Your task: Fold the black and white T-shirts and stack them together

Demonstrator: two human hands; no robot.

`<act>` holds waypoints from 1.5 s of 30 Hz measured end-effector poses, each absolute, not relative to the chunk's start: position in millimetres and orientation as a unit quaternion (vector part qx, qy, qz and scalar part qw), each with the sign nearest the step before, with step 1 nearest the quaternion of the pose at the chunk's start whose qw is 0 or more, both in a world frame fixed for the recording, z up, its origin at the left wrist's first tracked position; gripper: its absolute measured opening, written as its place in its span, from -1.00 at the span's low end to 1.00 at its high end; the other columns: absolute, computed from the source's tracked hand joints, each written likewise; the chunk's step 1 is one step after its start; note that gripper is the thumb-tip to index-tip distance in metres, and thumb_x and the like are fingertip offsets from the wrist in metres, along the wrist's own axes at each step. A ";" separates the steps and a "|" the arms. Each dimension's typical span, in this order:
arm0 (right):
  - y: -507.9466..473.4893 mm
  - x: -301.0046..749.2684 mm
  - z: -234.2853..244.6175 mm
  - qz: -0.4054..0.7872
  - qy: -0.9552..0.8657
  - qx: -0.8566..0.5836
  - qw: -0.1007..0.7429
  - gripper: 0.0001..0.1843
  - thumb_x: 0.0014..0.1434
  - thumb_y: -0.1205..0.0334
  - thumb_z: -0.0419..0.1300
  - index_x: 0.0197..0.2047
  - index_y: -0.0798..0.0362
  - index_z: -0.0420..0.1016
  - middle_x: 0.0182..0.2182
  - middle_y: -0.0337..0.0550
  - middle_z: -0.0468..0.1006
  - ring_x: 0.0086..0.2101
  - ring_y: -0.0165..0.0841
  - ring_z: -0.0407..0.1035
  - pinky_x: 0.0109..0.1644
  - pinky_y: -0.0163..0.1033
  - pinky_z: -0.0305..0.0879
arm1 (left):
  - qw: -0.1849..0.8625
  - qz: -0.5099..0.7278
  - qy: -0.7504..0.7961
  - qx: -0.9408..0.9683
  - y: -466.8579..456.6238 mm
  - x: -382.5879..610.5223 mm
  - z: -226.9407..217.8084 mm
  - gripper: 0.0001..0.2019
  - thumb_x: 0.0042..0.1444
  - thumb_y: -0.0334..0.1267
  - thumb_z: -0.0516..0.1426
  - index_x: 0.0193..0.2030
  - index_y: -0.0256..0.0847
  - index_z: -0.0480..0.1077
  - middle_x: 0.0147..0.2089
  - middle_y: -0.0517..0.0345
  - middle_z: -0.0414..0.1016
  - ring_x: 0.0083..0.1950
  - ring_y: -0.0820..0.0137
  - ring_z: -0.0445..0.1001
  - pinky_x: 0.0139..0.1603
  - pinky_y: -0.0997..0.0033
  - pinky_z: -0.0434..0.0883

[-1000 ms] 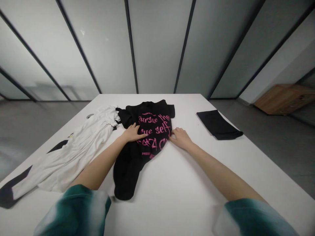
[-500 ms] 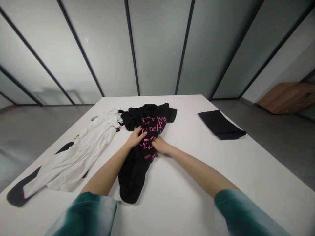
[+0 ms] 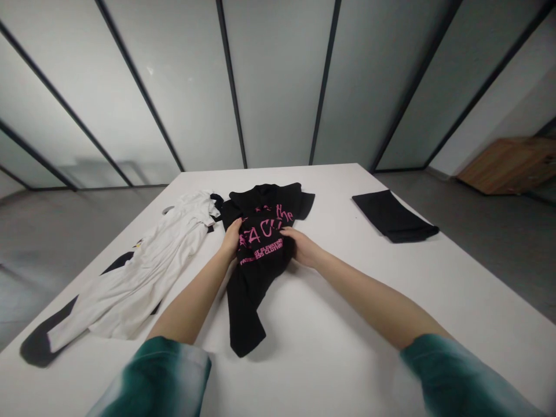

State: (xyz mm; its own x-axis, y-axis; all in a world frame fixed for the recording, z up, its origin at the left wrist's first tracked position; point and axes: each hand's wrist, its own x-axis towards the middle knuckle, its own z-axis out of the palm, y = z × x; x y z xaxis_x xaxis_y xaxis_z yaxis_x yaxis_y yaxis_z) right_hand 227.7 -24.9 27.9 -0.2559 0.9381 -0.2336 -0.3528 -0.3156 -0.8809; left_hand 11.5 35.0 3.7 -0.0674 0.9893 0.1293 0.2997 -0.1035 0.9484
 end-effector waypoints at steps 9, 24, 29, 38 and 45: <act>-59.3 356.9 71.4 0.554 -0.539 -0.516 0.369 -0.52 0.01 0.12 0.22 0.04 -0.02 0.47 -0.19 -0.09 0.64 -0.26 -0.23 0.52 -0.25 -0.22 0.42 | 0.239 0.413 0.625 0.618 41.8 -2.4 3.7 -0.71 0.24 -0.12 -0.05 -0.20 -0.20 0.43 -0.15 0.01 0.57 -0.05 0.22 0.50 0.05 0.20 0.42; -28.6 352.3 -1.6 0.111 -0.844 -0.506 0.139 -0.31 0.18 -0.03 0.16 0.33 0.03 0.29 0.29 0.11 0.31 0.26 -0.01 0.20 0.30 0.14 0.10 | 0.153 0.224 0.465 0.843 24.4 5.8 -1.2 -0.32 0.15 0.07 0.10 0.34 -0.23 0.18 0.36 -0.16 0.27 0.35 0.05 0.28 0.33 -0.03 0.21; -50.0 346.1 8.8 0.076 -0.868 -0.475 0.118 -0.52 0.26 -0.02 0.10 0.13 0.03 0.53 0.13 0.10 0.49 0.17 0.00 0.29 0.28 0.15 0.07 | 0.113 0.209 0.508 0.828 24.9 5.4 -5.9 -0.27 0.15 0.11 0.10 0.37 -0.25 0.13 0.40 -0.20 0.20 0.39 0.04 0.21 0.36 -0.03 0.16; -4.8 356.0 15.0 0.117 -0.787 -0.572 0.198 -0.58 0.29 0.23 -0.04 0.05 0.09 0.55 0.07 0.06 0.55 0.09 -0.14 0.39 0.23 -0.01 0.22 | 0.122 0.212 0.493 0.835 29.8 3.9 -11.1 -0.32 0.15 0.11 0.10 0.30 -0.28 0.24 0.35 -0.20 0.29 0.38 0.05 0.24 0.36 -0.02 0.17; 36.9 330.6 1.9 0.053 -0.802 -0.586 0.098 -0.44 0.31 0.22 -0.02 0.34 0.14 0.27 0.32 0.08 0.27 0.28 -0.08 0.17 0.32 0.02 0.08 | 0.124 0.214 0.501 0.829 30.5 1.4 -13.5 -0.32 0.16 0.14 0.09 0.29 -0.30 0.26 0.34 -0.22 0.30 0.36 0.02 0.27 0.34 -0.03 0.21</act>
State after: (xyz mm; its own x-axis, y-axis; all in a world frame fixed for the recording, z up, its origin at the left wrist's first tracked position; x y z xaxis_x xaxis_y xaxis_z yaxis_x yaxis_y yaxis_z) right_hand 330.6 36.9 1.9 -0.2933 0.9512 0.0956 0.9305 0.3070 -0.1996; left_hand 1.4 30.5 -13.5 0.4064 0.8841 0.2305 0.7783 -0.4672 0.4195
